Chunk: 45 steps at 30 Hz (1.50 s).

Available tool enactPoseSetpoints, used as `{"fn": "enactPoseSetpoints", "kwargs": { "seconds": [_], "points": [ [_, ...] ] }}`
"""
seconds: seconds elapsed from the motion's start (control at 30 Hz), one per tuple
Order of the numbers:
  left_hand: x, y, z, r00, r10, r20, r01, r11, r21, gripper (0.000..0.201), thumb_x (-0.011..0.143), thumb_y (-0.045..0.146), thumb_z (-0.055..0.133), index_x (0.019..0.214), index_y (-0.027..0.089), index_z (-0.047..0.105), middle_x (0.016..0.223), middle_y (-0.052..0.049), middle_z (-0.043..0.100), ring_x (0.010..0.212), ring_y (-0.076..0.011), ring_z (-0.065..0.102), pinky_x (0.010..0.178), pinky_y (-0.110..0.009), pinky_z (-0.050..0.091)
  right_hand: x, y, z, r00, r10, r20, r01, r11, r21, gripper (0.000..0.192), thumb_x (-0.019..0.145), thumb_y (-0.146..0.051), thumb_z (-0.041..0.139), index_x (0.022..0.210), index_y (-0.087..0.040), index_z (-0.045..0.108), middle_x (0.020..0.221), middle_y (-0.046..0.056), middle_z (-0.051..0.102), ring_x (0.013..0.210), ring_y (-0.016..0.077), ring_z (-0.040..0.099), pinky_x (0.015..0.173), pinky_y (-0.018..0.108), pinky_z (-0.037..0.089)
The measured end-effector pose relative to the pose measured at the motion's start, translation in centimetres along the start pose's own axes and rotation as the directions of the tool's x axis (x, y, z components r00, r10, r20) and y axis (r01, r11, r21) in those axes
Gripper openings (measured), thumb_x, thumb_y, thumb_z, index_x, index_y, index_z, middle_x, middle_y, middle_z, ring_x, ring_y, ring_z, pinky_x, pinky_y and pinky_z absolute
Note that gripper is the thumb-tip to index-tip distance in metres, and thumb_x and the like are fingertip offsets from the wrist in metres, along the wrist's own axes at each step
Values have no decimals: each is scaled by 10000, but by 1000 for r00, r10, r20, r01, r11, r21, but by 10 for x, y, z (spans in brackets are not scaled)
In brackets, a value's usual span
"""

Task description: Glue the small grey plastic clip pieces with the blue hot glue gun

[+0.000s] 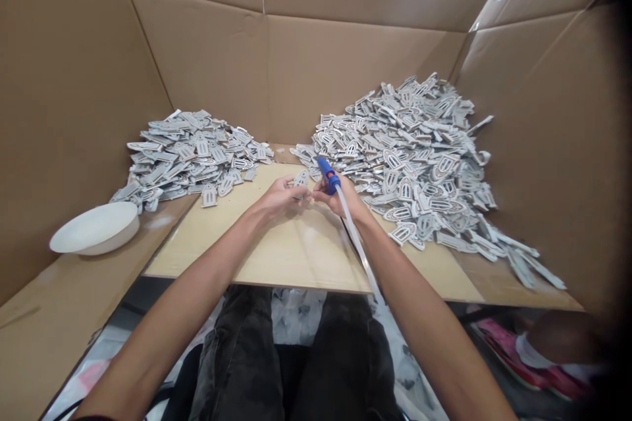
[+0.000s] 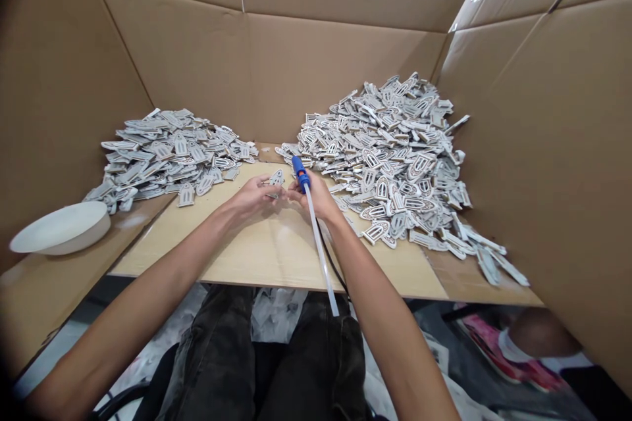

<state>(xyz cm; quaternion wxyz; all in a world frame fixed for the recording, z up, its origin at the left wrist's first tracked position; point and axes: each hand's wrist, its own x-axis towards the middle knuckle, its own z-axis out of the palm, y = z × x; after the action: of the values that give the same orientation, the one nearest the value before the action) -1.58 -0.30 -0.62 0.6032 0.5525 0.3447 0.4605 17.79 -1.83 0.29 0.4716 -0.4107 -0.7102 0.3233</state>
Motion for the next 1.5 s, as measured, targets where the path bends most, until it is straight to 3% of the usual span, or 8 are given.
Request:
{"fn": "enactPoseSetpoints", "kwargs": {
  "seconds": [0.17, 0.27, 0.4, 0.5, 0.73, 1.13, 1.3, 1.5],
  "points": [
    [4, -4, -2, 995, 79, 54, -79, 997, -1, 436, 685, 264, 966, 934, 146, 629, 710, -35, 700, 577, -142, 614, 574, -282, 490, -1, -1, 3, 992, -5, -122, 1, 999, -34, 376, 709, -431, 845, 920, -224, 612, 900, 48, 738, 749, 194, 656, 727, 334, 524],
    [6, -5, -5, 990, 132, 54, -133, 991, 18, 455, 678, 285, 975, 916, 148, 612, 739, -44, 719, 598, -136, 631, 597, -272, 490, 0, 1, 4, 984, 17, -175, -32, 996, -84, 275, 727, -404, 794, 858, -217, 641, 848, 42, 731, 735, 196, 644, 752, 348, 518],
    [7, -8, -5, 995, 89, 52, -91, 995, 47, 479, 702, 224, 937, 1021, 160, 586, 804, -51, 747, 626, -142, 668, 621, -269, 519, 2, 1, 3, 974, 21, -228, -45, 994, -102, 255, 731, -414, 763, 828, -230, 615, 807, 30, 713, 724, 199, 628, 766, 356, 515],
    [4, -9, -2, 999, 42, 8, -43, 998, 51, 545, 693, 122, 881, 1131, 176, 561, 927, -74, 773, 660, -152, 702, 621, -268, 530, 0, -5, 1, 960, -72, -272, 16, 980, -201, 262, 773, -431, 752, 847, -242, 587, 841, 28, 715, 739, 194, 624, 773, 344, 505],
    [-2, -9, 3, 995, 20, 102, -34, 990, 137, 363, 747, 84, 769, 1079, 130, 631, 937, -127, 781, 641, -141, 677, 564, -238, 456, -9, -22, 6, 953, -180, -241, 73, 915, -396, 173, 857, -381, 674, 859, -253, 557, 820, 14, 702, 714, 186, 598, 740, 313, 471],
    [-10, -1, 6, 989, -17, 147, -10, 984, 179, 319, 775, 117, 738, 1091, 116, 692, 857, -118, 782, 510, -109, 576, 479, -216, 363, -10, -21, 10, 954, -182, -237, 79, 918, -388, 180, 782, -325, 651, 795, -262, 483, 748, -4, 664, 651, 173, 556, 681, 292, 431],
    [-4, -10, 1, 984, 42, 175, -72, 984, 166, 333, 778, 105, 772, 1100, 127, 693, 909, -122, 784, 620, -129, 664, 541, -201, 427, -9, -18, 11, 954, -172, -245, 62, 914, -401, 189, 787, -332, 650, 800, -264, 474, 756, 1, 676, 661, 178, 567, 689, 296, 431],
    [2, -16, 1, 989, 19, 149, -38, 991, 125, 283, 816, 143, 805, 1075, 138, 691, 878, -111, 773, 621, -139, 676, 553, -208, 445, -10, -17, 13, 959, -161, -234, 57, 916, -397, 181, 829, -365, 645, 833, -268, 492, 747, 5, 675, 673, 196, 601, 689, 307, 439]
  ]
}}
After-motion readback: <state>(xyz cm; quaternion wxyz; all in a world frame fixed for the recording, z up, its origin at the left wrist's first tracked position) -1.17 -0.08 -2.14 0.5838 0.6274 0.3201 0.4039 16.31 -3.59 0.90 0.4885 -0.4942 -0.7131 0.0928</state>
